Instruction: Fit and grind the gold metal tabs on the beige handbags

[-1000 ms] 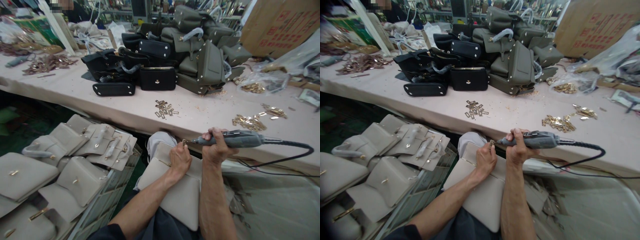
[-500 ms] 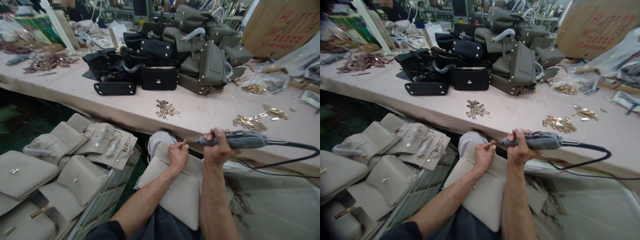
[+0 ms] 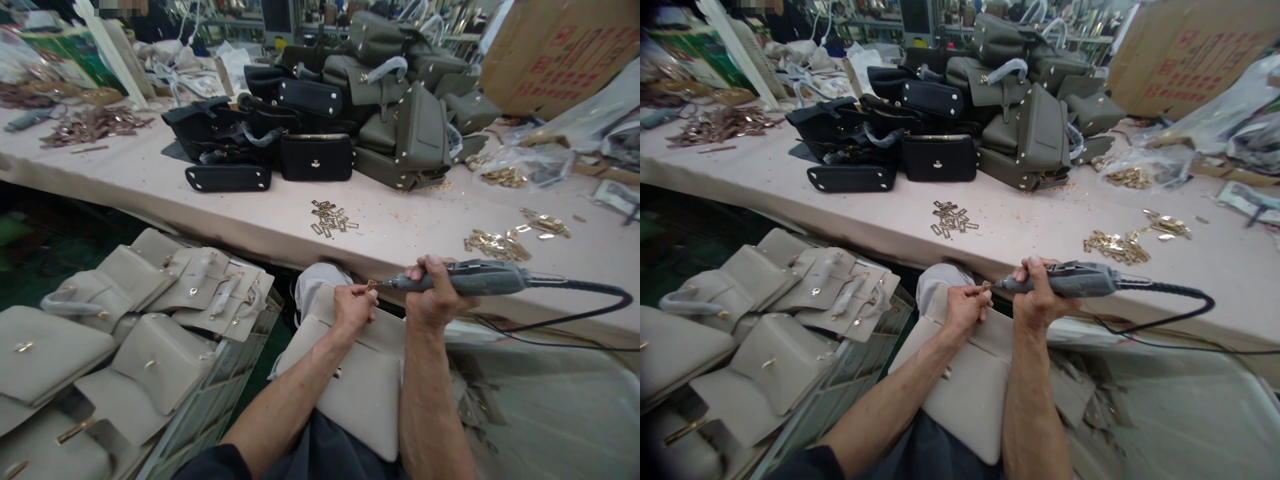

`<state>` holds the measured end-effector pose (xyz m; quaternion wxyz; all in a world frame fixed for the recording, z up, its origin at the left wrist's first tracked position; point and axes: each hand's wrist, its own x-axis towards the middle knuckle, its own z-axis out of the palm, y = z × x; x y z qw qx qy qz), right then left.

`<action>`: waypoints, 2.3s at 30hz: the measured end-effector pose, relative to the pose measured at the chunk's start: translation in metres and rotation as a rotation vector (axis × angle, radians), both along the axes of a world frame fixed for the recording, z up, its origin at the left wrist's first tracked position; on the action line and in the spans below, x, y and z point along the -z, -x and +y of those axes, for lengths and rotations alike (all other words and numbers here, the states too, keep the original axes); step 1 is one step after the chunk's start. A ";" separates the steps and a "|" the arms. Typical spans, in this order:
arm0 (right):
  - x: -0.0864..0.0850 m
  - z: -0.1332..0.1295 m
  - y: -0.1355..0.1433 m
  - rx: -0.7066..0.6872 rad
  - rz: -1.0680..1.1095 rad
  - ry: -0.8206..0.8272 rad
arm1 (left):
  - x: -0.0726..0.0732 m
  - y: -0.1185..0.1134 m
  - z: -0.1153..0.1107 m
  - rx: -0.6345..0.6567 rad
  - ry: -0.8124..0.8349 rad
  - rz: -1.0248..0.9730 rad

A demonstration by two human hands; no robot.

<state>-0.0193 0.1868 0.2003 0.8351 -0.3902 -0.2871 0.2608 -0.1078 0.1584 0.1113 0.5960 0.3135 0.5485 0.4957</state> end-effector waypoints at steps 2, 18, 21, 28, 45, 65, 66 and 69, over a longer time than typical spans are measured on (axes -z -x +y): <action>-0.003 0.002 -0.001 0.012 -0.013 -0.001 | 0.000 0.001 0.001 0.000 0.009 -0.020; 0.013 0.167 -0.101 0.064 0.334 0.412 | 0.006 0.007 0.021 0.062 0.137 -0.093; 0.031 0.177 -0.107 0.172 0.311 0.464 | 0.010 0.008 0.023 0.068 0.157 -0.095; 0.049 0.192 -0.115 0.361 0.190 0.577 | 0.014 0.008 0.027 0.097 0.147 -0.093; 0.054 0.131 -0.115 0.715 -0.950 0.899 | 0.016 0.013 0.027 0.114 0.139 -0.095; 0.096 0.016 -0.033 -0.671 -0.553 0.609 | 0.007 0.041 0.019 0.345 0.125 -0.324; 0.098 0.016 -0.033 -0.684 -0.544 0.604 | 0.007 0.045 0.020 0.372 0.143 -0.378; 0.100 0.017 -0.032 -0.703 -0.533 0.592 | 0.009 0.053 0.023 0.401 0.141 -0.467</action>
